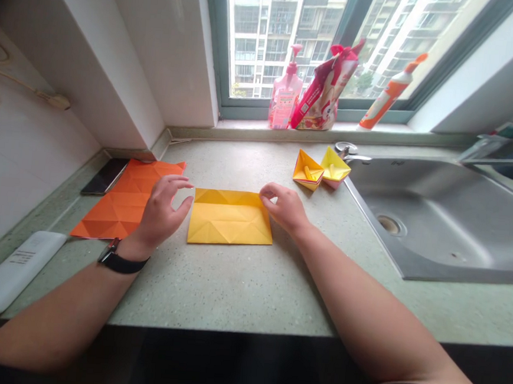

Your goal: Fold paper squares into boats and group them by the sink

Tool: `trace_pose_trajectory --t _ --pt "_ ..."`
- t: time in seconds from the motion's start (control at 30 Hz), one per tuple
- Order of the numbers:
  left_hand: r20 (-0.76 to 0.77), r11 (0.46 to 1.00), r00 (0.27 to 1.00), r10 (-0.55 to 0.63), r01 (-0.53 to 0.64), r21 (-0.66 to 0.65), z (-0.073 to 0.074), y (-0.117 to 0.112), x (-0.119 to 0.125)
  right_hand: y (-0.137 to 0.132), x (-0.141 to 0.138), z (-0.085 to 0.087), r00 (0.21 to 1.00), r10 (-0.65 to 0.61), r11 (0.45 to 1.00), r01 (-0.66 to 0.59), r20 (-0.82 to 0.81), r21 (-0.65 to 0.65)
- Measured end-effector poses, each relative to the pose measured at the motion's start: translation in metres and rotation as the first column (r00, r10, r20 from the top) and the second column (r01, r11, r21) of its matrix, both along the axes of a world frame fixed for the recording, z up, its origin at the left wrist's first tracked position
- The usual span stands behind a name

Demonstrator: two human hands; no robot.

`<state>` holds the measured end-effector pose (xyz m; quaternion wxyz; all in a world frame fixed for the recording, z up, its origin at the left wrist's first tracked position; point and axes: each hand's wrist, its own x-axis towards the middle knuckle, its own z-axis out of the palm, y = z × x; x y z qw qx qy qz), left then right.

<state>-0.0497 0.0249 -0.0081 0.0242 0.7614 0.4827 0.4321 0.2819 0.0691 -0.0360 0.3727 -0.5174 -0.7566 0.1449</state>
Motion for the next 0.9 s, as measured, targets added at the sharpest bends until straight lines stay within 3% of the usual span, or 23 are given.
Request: trace_pose_trajectory --t 0.1,0.17,0.23,0.33,0.4,0.5,0.57,0.73,0.9 --pt "-0.099 0.985 0.982 -0.164 0.158 -0.065 -0.004 -0.005 0.007 0.004 0.0 -0.002 1.0 -0.005 1.0 0.005 0.009 -0.003" --pt "-0.158 0.943 0.938 -0.308 0.279 -0.182 -0.009 -0.008 0.013 0.006 0.0 -0.001 1.0 -0.023 0.999 0.022 0.014 0.028" --pt "-0.212 0.901 0.897 -0.388 0.321 -0.291 -0.015 -0.008 0.018 0.004 0.0 0.002 0.998 -0.051 0.993 0.048 0.023 0.107" --pt "-0.273 0.88 0.88 -0.389 0.267 -0.392 -0.022 -0.006 0.021 -0.004 -0.005 0.007 0.998 -0.025 0.973 0.013 0.051 0.232" --pt "-0.303 0.879 0.879 -0.369 0.223 -0.421 -0.026 -0.003 0.021 -0.012 -0.014 0.007 0.992 0.078 0.963 -0.102 0.102 0.251" --pt "-0.339 0.876 0.87 -0.359 0.189 -0.443 -0.028 -0.001 0.021 -0.024 -0.029 -0.001 0.94 0.254 0.94 -0.296 0.227 0.171" --pt "-0.361 0.87 0.86 -0.361 0.171 -0.462 -0.028 -0.001 0.022 -0.029 -0.038 -0.009 0.896 0.312 0.933 -0.352 0.317 0.075" --pt "-0.452 0.857 0.83 -0.327 0.059 -0.512 -0.023 -0.007 0.028 -0.032 -0.042 -0.02 0.808 0.329 0.943 -0.304 0.488 -0.133" --pt "-0.51 0.873 0.814 -0.278 -0.008 -0.488 -0.021 -0.011 0.03 -0.028 -0.044 -0.02 0.776 0.321 0.947 -0.255 0.543 -0.197"
